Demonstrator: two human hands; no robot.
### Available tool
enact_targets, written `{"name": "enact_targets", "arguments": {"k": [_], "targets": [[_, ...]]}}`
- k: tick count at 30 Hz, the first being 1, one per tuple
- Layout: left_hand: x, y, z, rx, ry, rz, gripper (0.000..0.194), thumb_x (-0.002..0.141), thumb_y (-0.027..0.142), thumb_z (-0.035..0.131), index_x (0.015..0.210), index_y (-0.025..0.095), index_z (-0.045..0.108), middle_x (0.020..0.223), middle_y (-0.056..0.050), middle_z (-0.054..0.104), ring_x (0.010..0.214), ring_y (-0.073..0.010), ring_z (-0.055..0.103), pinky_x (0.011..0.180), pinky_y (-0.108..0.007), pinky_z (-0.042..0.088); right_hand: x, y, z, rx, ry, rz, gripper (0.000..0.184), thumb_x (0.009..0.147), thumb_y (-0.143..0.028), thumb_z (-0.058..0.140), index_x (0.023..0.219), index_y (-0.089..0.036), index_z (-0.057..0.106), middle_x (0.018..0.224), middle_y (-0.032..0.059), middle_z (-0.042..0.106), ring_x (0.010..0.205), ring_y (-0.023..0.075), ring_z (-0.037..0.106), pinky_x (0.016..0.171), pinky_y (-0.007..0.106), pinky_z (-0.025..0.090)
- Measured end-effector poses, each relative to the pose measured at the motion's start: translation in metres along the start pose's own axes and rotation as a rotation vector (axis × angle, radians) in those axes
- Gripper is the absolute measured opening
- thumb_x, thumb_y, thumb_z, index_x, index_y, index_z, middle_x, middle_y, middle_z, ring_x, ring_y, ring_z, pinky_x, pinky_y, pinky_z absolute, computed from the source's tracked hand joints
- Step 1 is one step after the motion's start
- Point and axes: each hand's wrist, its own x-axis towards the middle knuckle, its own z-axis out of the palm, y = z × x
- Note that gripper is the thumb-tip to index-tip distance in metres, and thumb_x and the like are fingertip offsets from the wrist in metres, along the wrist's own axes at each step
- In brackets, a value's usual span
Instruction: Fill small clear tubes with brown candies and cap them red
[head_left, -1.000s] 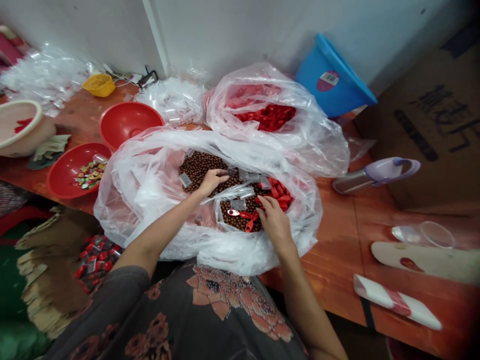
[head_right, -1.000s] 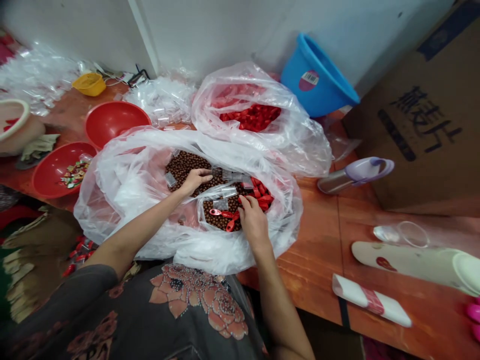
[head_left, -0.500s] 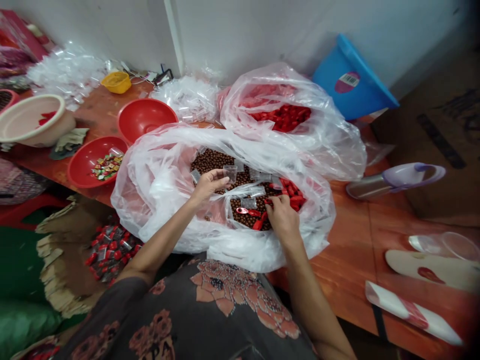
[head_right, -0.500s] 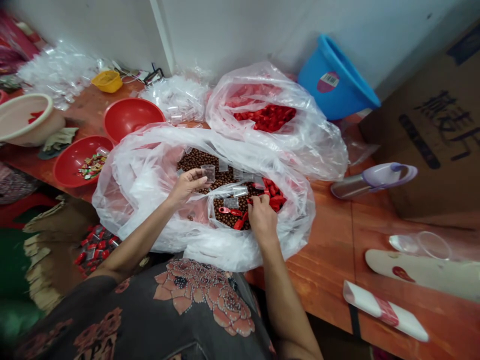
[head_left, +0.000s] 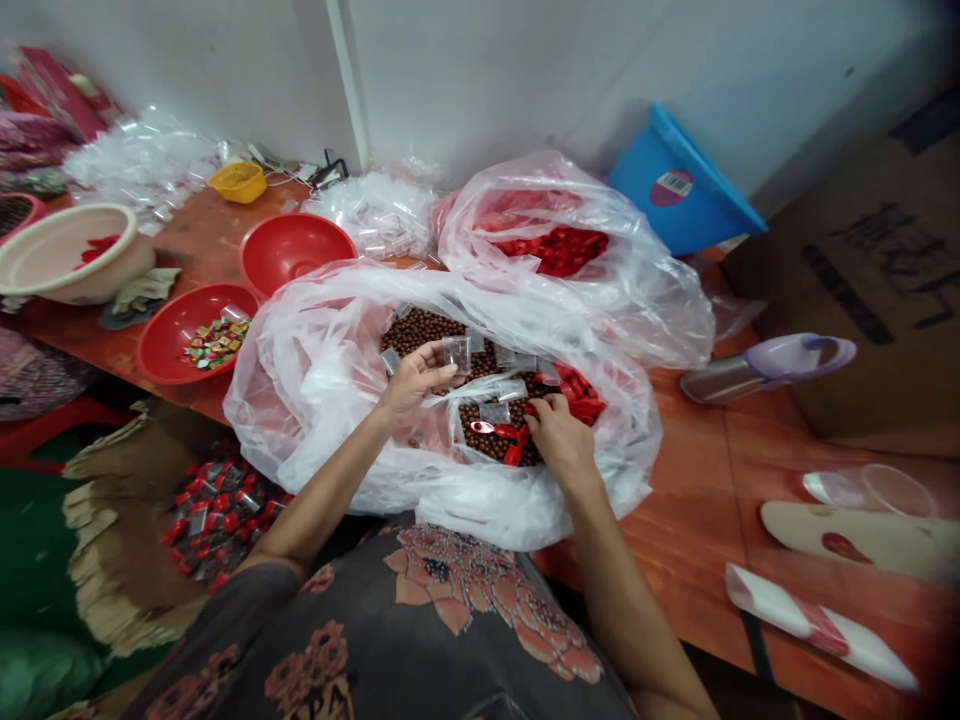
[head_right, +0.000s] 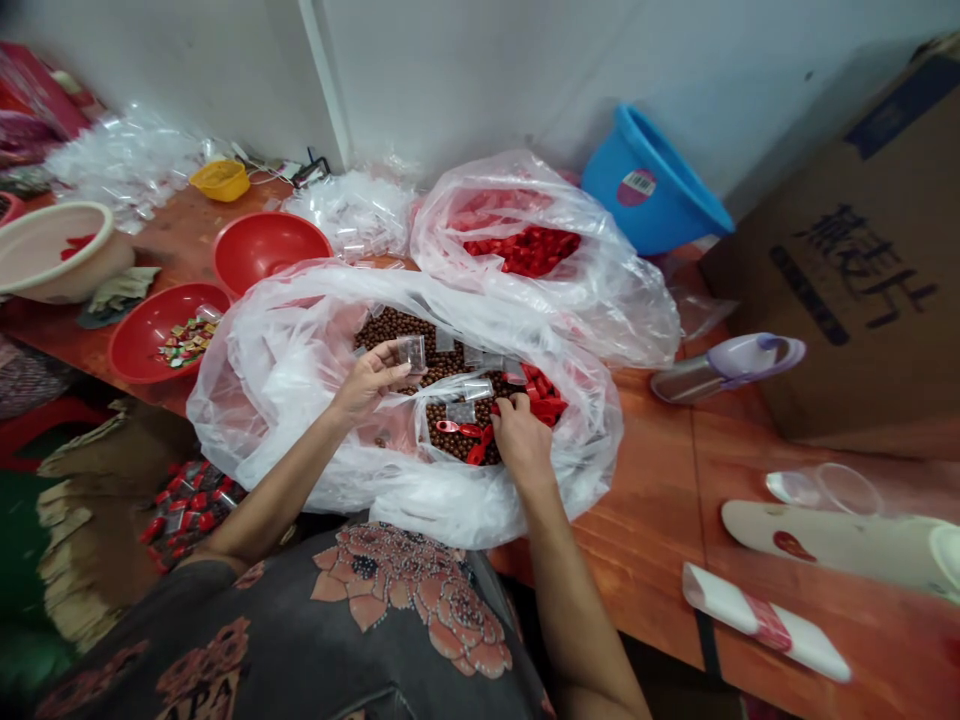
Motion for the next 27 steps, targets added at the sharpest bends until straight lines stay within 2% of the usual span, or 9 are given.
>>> {"name": "enact_targets", "arguments": {"k": [4,8,11,15,19,24,27], "targets": [[-0.003,0.003,0.0,-0.023,-0.02,-0.018,0.048,0.068,0.023,0.081,0.111,0.017,0.061,0.097,-0.005,0.073,0.091,-0.0214,0.073,0.085,-0.033,0.056,-0.002,0.002,0.005,0.043,0.06,-0.009,0.029,0.098,-0.035,0.044,0.118,-0.022,0.061,0.12,0.0087,0.061,0.073,0.0165,0.064,0.052,0.028,0.037],[0.0,0.001,-0.003,-0.032,0.005,-0.037,0.041,0.066,0.02,0.079,0.104,0.016,0.063,0.093,-0.004,0.073,0.087,-0.0199,0.073,0.082,-0.032,0.056,-0.003,0.006,0.014,0.238,0.228,0.014,0.036,0.101,-0.04,0.036,0.119,-0.018,0.058,0.115,0.0111,0.066,0.082,0.0207,0.066,0.056,0.029,0.04],[0.003,0.0,-0.003,-0.029,0.015,-0.026,0.04,0.066,0.02,0.079,0.103,0.016,0.063,0.094,-0.003,0.073,0.087,-0.0192,0.072,0.081,-0.03,0.056,-0.004,0.007,0.017,0.511,0.335,0.067,0.039,0.099,-0.048,0.038,0.116,-0.018,0.057,0.109,0.0113,0.069,0.084,0.0224,0.067,0.063,0.03,0.045],[0.004,-0.002,-0.001,-0.001,0.021,-0.033,0.041,0.066,0.019,0.08,0.103,0.016,0.063,0.094,-0.003,0.072,0.083,-0.0171,0.072,0.077,-0.028,0.056,-0.006,0.0,0.005,1.071,0.406,0.213,0.035,0.093,-0.053,0.051,0.108,-0.021,0.05,0.103,0.0074,0.071,0.065,0.0148,0.063,0.059,0.027,0.046],[0.007,-0.006,-0.004,0.049,0.028,-0.059,0.043,0.063,0.021,0.083,0.102,0.016,0.065,0.095,-0.004,0.072,0.079,-0.0155,0.07,0.074,-0.029,0.057,-0.007,-0.008,-0.014,1.476,0.4,0.275,0.031,0.091,-0.05,0.057,0.102,-0.023,0.047,0.09,0.0008,0.071,0.049,0.0074,0.049,0.048,0.02,0.039],[0.024,-0.014,-0.022,0.236,0.011,-0.15,0.044,0.064,0.028,0.083,0.103,0.014,0.068,0.095,-0.006,0.072,0.077,-0.0141,0.068,0.073,-0.028,0.056,-0.009,-0.009,-0.023,1.681,0.314,0.33,0.04,0.086,-0.05,0.064,0.115,-0.024,0.053,0.082,-0.0031,0.067,0.049,0.0059,0.049,0.043,0.017,0.035],[0.043,-0.022,-0.036,0.483,0.105,-0.257,0.039,0.063,0.025,0.083,0.096,0.012,0.069,0.083,-0.004,0.071,0.068,-0.0121,0.065,0.07,-0.027,0.056,-0.012,-0.009,-0.02,1.767,0.216,0.365,0.041,0.084,-0.05,0.066,0.115,-0.026,0.057,0.079,-0.0045,0.065,0.049,0.0058,0.051,0.042,0.017,0.035]]}}
